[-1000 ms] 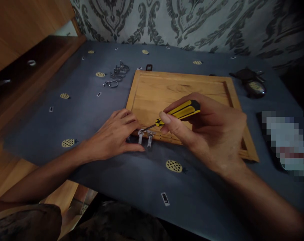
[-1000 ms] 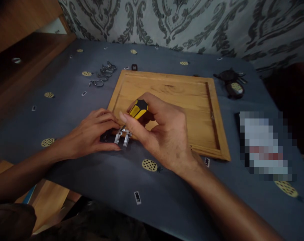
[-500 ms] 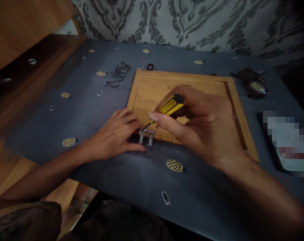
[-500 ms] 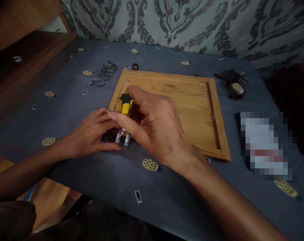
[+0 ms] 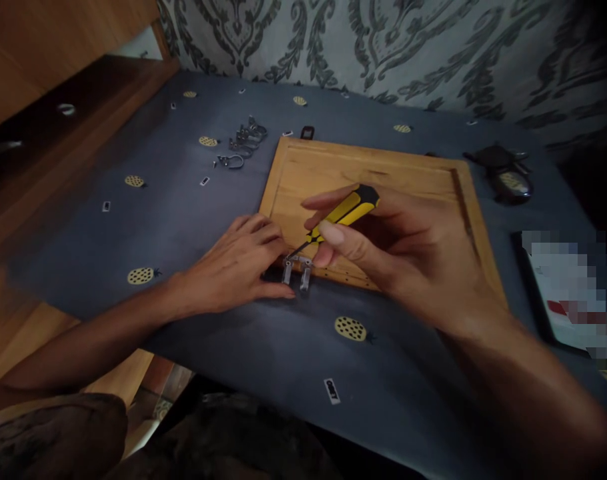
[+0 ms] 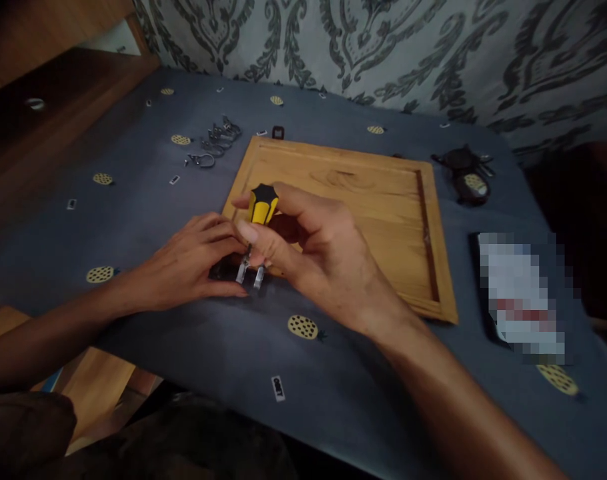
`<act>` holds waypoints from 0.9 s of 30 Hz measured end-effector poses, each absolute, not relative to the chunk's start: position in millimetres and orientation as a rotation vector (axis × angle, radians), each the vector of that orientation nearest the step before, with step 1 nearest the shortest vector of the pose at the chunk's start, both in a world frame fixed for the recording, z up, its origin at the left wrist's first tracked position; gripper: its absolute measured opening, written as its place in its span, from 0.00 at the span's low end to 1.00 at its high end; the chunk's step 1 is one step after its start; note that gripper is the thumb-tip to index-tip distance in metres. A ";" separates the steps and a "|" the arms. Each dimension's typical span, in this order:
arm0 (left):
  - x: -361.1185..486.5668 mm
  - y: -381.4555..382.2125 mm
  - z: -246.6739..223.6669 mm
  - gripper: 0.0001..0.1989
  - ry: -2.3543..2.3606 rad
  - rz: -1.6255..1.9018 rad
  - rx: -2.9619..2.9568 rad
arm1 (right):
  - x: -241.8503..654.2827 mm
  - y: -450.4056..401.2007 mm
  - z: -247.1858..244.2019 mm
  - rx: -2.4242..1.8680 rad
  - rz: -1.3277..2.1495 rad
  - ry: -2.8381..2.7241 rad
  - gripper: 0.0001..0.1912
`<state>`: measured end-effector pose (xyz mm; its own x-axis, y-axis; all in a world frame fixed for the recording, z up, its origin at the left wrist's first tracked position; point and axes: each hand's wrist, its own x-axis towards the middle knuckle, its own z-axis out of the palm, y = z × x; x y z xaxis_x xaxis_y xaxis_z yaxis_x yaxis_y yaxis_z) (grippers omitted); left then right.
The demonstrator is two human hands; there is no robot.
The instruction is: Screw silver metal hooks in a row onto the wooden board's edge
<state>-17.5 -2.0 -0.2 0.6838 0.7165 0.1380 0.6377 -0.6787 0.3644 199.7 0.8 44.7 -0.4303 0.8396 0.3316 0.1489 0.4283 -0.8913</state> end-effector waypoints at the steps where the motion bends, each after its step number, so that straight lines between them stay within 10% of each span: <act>1: -17.7 -2.0 -0.6 0.23 1.076 0.393 2.610 | 201.0 0.3 44.2 -0.842 1.053 -1.853 0.08; 17: -17.6 -1.8 -1.5 0.24 1.076 0.377 2.659 | 174.7 -5.2 22.1 -1.122 0.465 -1.754 0.23; 27: -18.1 -1.5 0.1 0.22 1.071 0.418 2.629 | 181.5 -17.7 36.7 -1.067 0.352 -1.587 0.10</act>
<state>-18.1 -1.5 0.1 0.6847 0.7107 0.1618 0.6324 -0.6896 0.3529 181.5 -17.7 36.7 0.0463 0.7800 0.6241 0.4430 0.5439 -0.7127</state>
